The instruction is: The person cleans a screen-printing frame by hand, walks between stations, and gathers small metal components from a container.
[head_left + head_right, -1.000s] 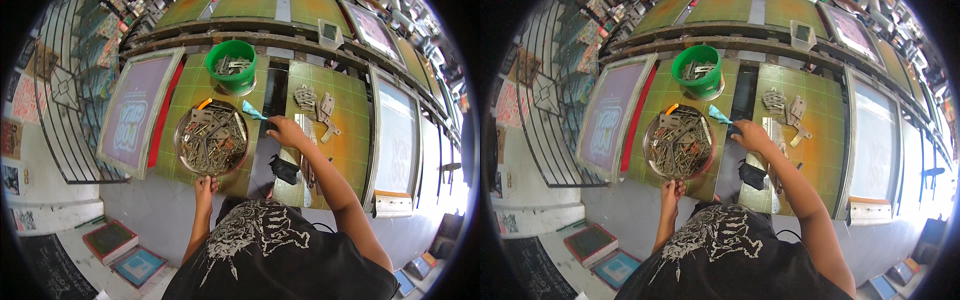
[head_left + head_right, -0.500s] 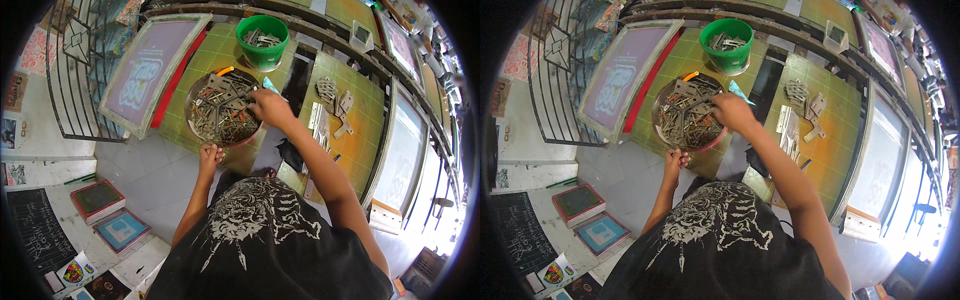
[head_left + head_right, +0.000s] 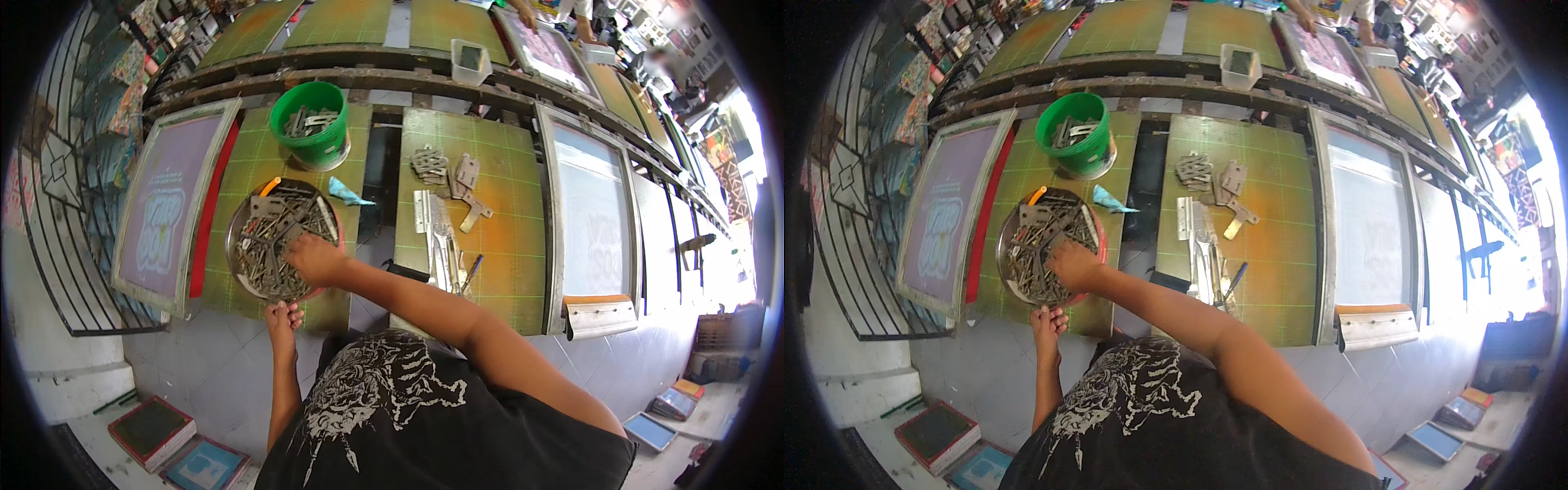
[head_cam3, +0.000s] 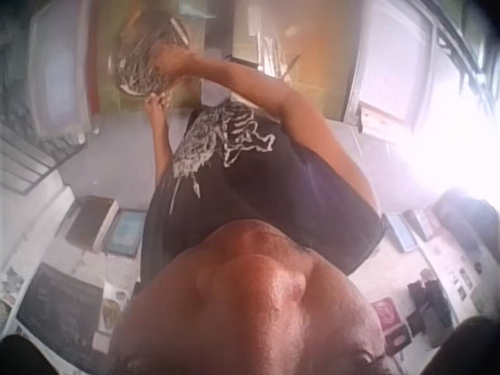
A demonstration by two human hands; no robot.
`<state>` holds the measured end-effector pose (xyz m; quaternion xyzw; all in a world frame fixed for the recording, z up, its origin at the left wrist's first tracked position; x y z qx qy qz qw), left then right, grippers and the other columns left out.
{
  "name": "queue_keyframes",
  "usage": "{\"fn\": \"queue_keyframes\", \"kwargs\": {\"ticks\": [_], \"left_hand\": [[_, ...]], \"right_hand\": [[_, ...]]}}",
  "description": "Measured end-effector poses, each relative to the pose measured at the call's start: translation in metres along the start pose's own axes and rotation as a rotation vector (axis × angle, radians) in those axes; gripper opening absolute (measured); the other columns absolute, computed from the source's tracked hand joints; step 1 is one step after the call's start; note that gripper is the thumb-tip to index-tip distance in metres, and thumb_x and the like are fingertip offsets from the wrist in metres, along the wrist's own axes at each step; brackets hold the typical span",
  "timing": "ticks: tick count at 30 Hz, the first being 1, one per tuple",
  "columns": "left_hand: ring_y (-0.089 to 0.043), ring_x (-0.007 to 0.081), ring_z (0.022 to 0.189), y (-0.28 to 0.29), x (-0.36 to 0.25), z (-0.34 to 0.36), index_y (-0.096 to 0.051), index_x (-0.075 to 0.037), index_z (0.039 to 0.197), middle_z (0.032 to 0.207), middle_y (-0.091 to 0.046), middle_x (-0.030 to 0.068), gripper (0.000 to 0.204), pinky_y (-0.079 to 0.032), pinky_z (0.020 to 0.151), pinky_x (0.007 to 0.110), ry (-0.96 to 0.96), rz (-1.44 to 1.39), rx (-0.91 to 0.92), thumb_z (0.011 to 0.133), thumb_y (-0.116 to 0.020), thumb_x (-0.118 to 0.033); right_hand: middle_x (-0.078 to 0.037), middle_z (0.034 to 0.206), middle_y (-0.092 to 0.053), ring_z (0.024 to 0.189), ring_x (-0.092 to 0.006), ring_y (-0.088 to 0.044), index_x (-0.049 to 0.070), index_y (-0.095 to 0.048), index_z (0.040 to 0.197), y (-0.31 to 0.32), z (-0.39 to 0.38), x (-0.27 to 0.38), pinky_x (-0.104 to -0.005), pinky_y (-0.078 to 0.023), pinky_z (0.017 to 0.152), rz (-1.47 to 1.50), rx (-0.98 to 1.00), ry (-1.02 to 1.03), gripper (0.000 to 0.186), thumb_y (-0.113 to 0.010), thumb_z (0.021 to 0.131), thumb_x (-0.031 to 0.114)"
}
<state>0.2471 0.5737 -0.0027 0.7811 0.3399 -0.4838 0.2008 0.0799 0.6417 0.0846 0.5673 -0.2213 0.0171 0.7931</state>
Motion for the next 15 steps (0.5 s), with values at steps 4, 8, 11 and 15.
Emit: {"fn": "queue_keyframes", "kwargs": {"ticks": [4,8,11,15], "left_hand": [[-0.060,0.0123,0.075,0.003,0.001,0.001,-0.040,-0.009,0.110,0.095,-0.061,0.0068,0.031,-0.047,0.066,0.025,-0.002,-0.011,-0.007,0.099,-0.051,-0.035],[-0.061,0.0127,0.076,0.002,0.005,0.005,-0.039,-0.008,0.111,0.096,-0.061,0.0074,0.033,-0.047,0.065,0.026,0.001,-0.013,-0.001,0.099,-0.051,-0.037],[-0.061,0.0133,0.076,0.002,0.005,0.008,-0.039,-0.007,0.111,0.095,-0.061,0.0072,0.035,-0.048,0.065,0.026,-0.042,0.012,0.043,0.099,-0.050,-0.038],[-0.061,0.0138,0.075,0.006,0.006,0.005,-0.040,-0.006,0.110,0.094,-0.062,0.0068,0.036,-0.048,0.064,0.027,-0.016,0.028,-0.004,0.099,-0.050,-0.039]], "right_hand": [[-0.016,0.117,-0.058,0.115,-0.0332,-0.053,0.007,-0.061,0.117,0.019,-0.013,0.000,-0.0442,-0.044,0.097,0.096,0.057,0.028,0.044,-0.068,0.075,0.021],[-0.019,0.123,-0.057,0.118,-0.0359,-0.053,0.006,-0.059,0.122,0.050,-0.036,-0.027,-0.0449,-0.044,0.099,0.248,-0.024,0.017,0.052,-0.071,0.074,0.022],[-0.019,0.124,-0.058,0.115,-0.0347,-0.056,0.005,-0.061,0.118,0.101,-0.072,-0.068,-0.0421,-0.044,0.099,0.228,-0.095,-0.103,0.045,-0.069,0.077,0.022],[-0.015,0.118,-0.062,0.109,-0.0339,-0.059,0.010,-0.061,0.120,0.170,-0.152,-0.135,-0.0407,-0.048,0.094,0.218,-0.239,-0.494,0.039,-0.067,0.085,0.026]]}}
Point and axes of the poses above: each hand's wrist, its own z-axis towards the middle knuckle, its own y-axis out of the back of the hand, x = y × z, the point moved 8 cm from there along z, towards the middle knuckle
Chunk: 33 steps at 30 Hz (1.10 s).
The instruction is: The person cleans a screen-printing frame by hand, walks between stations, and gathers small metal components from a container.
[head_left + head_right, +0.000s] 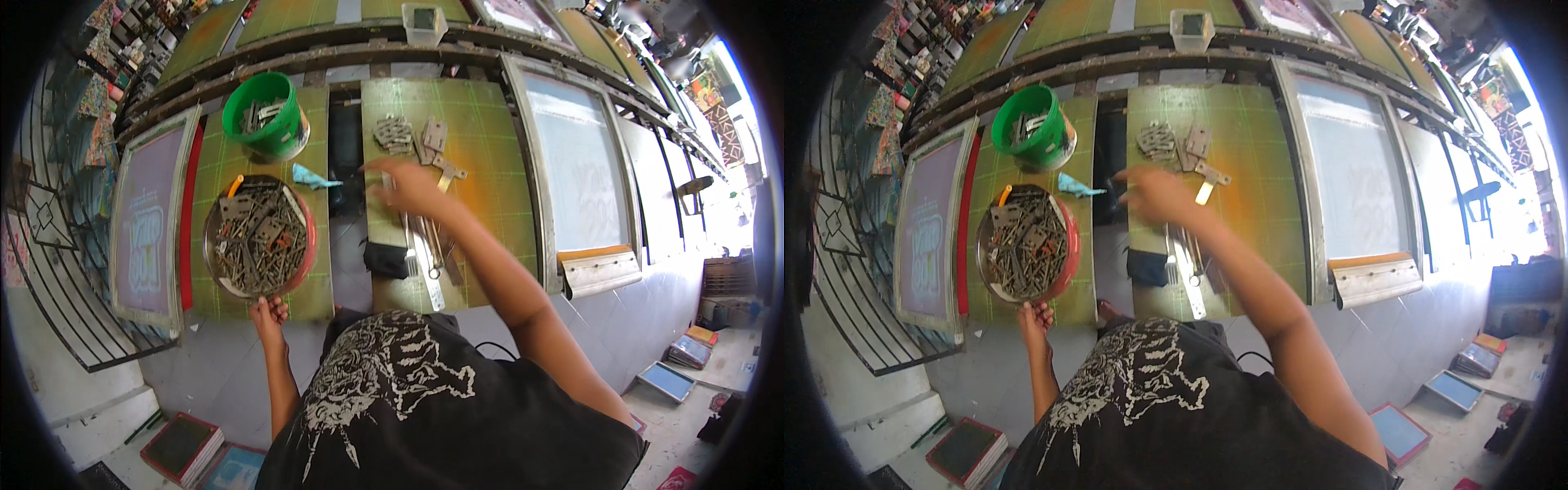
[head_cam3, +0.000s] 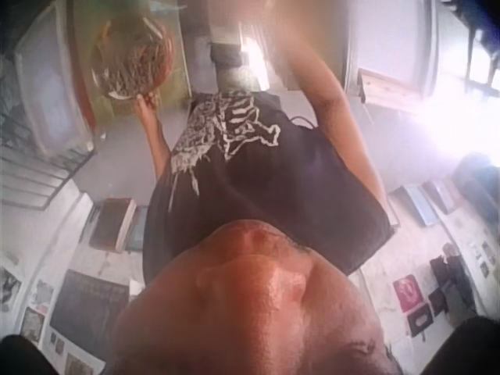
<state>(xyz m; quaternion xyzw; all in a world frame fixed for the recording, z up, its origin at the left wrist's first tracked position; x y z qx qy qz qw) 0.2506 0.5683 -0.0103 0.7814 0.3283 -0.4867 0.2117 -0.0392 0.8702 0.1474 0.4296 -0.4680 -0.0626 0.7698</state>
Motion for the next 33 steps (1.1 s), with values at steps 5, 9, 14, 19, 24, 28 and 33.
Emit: {"fn": "queue_keyframes", "kwargs": {"ticks": [5,9,14,19,24,28,33], "left_hand": [[-0.062,0.0140,0.075,0.005,0.004,0.007,-0.041,-0.008,0.111,0.091,-0.062,0.0059,0.039,-0.049,0.063,0.028,0.046,-0.004,0.011,0.097,-0.050,-0.043],[-0.064,0.0155,0.076,0.001,-0.003,0.008,-0.041,-0.008,0.112,0.089,-0.061,0.0062,0.042,-0.050,0.063,0.029,0.126,0.037,-0.012,0.096,-0.053,-0.045],[-0.064,0.0193,0.078,0.000,-0.004,0.015,-0.047,-0.006,0.104,0.090,-0.060,0.0083,0.034,-0.051,0.066,0.033,0.185,0.031,0.027,0.092,-0.053,-0.037],[-0.062,0.0193,0.084,-0.001,-0.003,0.015,-0.055,-0.005,0.108,0.093,-0.059,0.0058,0.041,-0.049,0.075,0.034,0.197,0.053,0.049,0.092,-0.051,-0.043],[-0.063,0.0207,0.086,0.001,-0.005,0.011,-0.047,-0.006,0.112,0.095,-0.059,0.0093,0.048,-0.051,0.074,0.035,0.151,0.032,0.066,0.093,-0.053,-0.049],[-0.062,0.0225,0.096,0.002,-0.008,0.007,-0.045,-0.008,0.115,0.099,-0.059,0.0099,0.049,-0.049,0.083,0.037,0.176,-0.104,0.198,0.094,-0.053,-0.051],[-0.059,0.0256,0.107,0.002,-0.006,0.009,-0.042,-0.008,0.120,0.110,-0.058,0.0135,0.046,-0.045,0.093,0.039,0.194,-0.363,0.439,0.096,-0.052,-0.045]], "right_hand": [[-0.020,0.113,-0.065,0.105,-0.0363,-0.062,0.006,-0.063,0.118,0.074,-0.075,-0.075,-0.0417,-0.048,0.091,-0.044,-0.215,-0.343,0.038,-0.065,0.085,0.024],[-0.020,0.112,-0.065,0.105,-0.0362,-0.062,0.002,-0.063,0.117,0.070,-0.125,-0.081,-0.0414,-0.048,0.090,-0.065,-0.198,-0.448,0.038,-0.065,0.083,0.020],[-0.019,0.111,-0.065,0.091,-0.0312,-0.065,0.001,-0.062,0.117,0.039,-0.145,-0.068,-0.0375,-0.050,0.074,-0.026,-0.157,-0.417,0.037,-0.067,0.083,0.016],[-0.019,0.111,-0.066,0.097,-0.0323,-0.064,0.000,-0.063,0.116,0.033,-0.138,-0.053,-0.0361,-0.052,0.078,-0.056,-0.152,-0.336,0.036,-0.067,0.082,0.013],[-0.020,0.103,-0.066,0.093,-0.0339,-0.064,0.001,-0.064,0.111,0.012,-0.124,-0.026,-0.0394,-0.050,0.084,0.114,-0.152,-0.349,0.034,-0.067,0.081,0.016],[-0.019,0.100,-0.067,0.088,-0.0325,-0.066,0.001,-0.064,0.109,-0.057,-0.116,0.059,-0.0402,-0.051,0.081,0.410,0.124,-0.246,0.029,-0.065,0.084,0.014],[-0.019,0.095,-0.067,0.086,-0.0323,-0.066,0.000,-0.065,0.101,-0.175,-0.152,0.115,-0.0399,-0.051,0.079,0.430,0.520,-0.069,0.021,-0.060,0.086,0.014]]}}
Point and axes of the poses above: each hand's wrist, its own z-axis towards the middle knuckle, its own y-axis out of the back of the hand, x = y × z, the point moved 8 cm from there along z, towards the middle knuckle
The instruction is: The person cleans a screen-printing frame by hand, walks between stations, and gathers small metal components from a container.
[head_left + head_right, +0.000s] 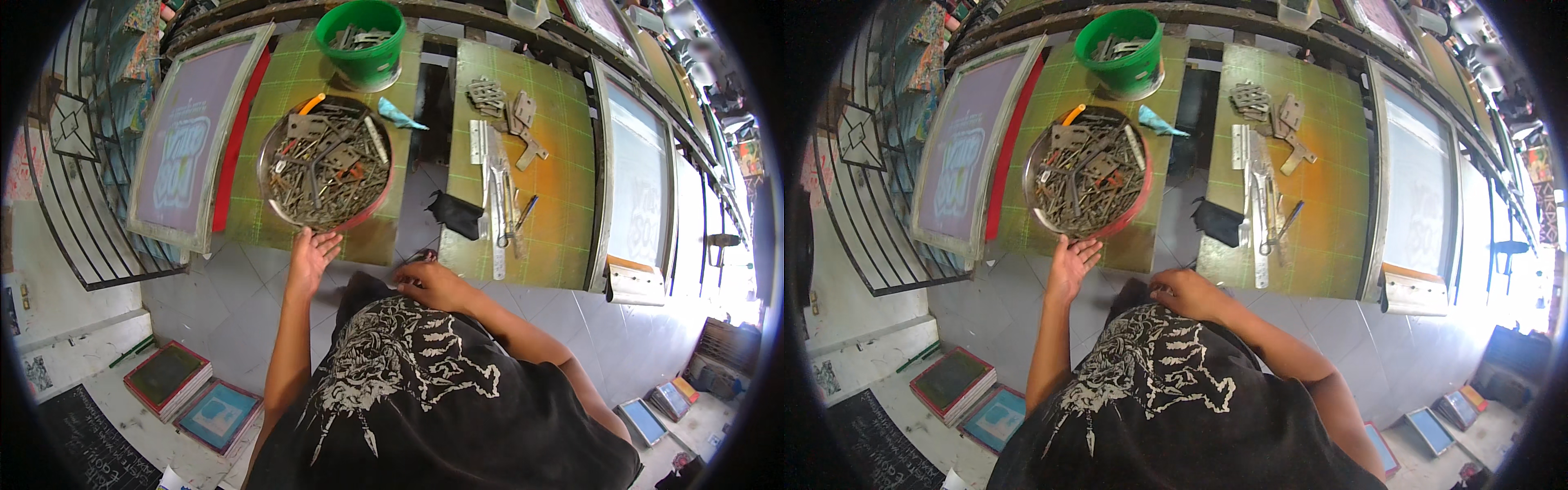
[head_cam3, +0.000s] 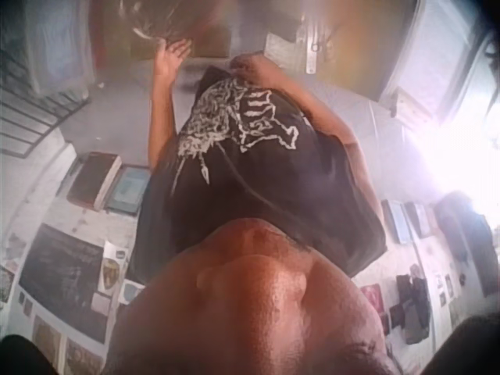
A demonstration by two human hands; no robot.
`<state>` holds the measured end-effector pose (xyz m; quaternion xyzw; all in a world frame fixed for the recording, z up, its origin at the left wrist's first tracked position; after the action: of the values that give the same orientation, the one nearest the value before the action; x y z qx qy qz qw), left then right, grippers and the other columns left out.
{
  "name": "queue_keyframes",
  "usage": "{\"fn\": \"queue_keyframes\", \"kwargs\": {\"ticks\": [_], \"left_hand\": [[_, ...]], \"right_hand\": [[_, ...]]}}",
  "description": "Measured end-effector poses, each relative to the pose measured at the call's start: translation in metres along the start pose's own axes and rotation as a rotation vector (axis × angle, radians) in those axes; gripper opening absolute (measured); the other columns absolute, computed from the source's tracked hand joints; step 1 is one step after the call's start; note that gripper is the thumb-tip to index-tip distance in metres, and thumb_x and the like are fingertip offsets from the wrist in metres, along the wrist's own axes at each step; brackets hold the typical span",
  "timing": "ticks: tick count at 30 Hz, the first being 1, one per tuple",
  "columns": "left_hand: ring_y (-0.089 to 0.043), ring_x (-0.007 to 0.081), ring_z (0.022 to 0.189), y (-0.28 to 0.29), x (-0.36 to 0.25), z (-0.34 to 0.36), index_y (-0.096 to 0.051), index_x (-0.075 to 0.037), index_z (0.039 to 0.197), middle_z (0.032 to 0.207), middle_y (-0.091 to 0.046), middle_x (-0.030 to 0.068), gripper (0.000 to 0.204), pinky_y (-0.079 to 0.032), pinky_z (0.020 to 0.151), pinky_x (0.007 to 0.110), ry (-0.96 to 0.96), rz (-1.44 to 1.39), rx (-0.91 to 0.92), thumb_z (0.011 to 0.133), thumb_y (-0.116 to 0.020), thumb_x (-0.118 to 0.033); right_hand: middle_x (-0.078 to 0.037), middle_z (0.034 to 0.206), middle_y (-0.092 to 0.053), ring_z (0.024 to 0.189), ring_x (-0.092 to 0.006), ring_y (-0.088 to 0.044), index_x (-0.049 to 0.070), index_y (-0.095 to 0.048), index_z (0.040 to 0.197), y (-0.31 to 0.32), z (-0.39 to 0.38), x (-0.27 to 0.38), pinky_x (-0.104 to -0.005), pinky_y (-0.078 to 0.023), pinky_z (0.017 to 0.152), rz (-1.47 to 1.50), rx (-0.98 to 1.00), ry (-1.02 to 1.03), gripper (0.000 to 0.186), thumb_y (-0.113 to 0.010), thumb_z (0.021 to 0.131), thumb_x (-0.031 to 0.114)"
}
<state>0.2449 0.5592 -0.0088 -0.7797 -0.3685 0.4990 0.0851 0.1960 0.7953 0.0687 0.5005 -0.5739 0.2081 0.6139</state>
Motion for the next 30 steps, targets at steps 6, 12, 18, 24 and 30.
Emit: {"fn": "queue_keyframes", "kwargs": {"ticks": [6,12,18,24,30], "left_hand": [[-0.058,0.0295,0.108,0.009,-0.013,-0.026,-0.048,-0.004,0.123,0.120,-0.055,0.0152,0.048,-0.043,0.097,0.042,-0.146,0.305,0.085,0.090,-0.065,-0.034],[-0.047,0.0325,0.124,0.077,-0.093,-0.044,-0.054,-0.009,0.124,0.131,-0.051,0.0112,0.071,-0.032,0.105,0.053,-1.050,1.608,-0.075,0.064,-0.084,-0.032],[-0.050,0.0246,0.123,0.113,-0.079,-0.015,-0.062,-0.022,0.121,0.130,-0.056,0.0015,0.060,-0.034,0.102,0.049,-1.303,1.602,-0.144,0.065,-0.081,-0.019],[-0.059,0.0222,0.110,0.137,-0.069,-0.015,-0.071,-0.019,0.104,0.114,-0.065,-0.0004,0.042,-0.040,0.095,0.045,-1.741,1.351,-0.282,0.063,-0.075,-0.010],[-0.062,0.0220,0.102,0.141,-0.052,-0.009,-0.070,-0.018,0.098,0.106,-0.066,0.0003,0.030,-0.045,0.088,0.043,-2.183,1.099,-0.403,0.068,-0.071,-0.013]], "right_hand": [[-0.016,0.091,-0.069,0.086,-0.0310,-0.066,0.002,-0.067,0.097,-0.106,0.025,-0.094,-0.0384,-0.051,0.078,0.010,0.086,-0.256,0.021,-0.060,0.085,0.018],[-0.009,0.099,-0.068,0.090,-0.0217,-0.064,0.003,-0.066,0.102,-0.191,0.071,-0.250,-0.0347,-0.050,0.079,0.346,0.053,-0.413,0.025,-0.061,0.086,0.021],[-0.006,0.108,-0.065,0.098,-0.0200,-0.061,0.010,-0.061,0.115,-0.152,0.145,-0.472,-0.0353,-0.047,0.084,0.446,-0.373,-0.577,0.037,-0.057,0.090,0.036],[-0.014,0.110,-0.065,0.102,-0.0270,-0.062,0.007,-0.062,0.115,-0.029,0.267,-0.549,-0.0377,-0.047,0.088,-0.285,-0.534,-0.496,0.039,-0.057,0.091,0.037],[-0.020,0.109,-0.067,0.103,-0.0336,-0.064,0.002,-0.065,0.111,0.103,0.314,-0.571,-0.0402,-0.048,0.089,-0.749,-0.673,-0.326,0.038,-0.060,0.089,0.032]]}}
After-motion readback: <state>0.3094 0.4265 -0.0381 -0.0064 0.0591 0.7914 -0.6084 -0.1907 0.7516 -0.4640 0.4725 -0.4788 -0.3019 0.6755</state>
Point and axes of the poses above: each hand's wrist, its own z-axis towards the middle knuckle, its own y-axis out of the back of the hand, x = y × z, the point moved 8 cm from there along z, towards the middle knuckle
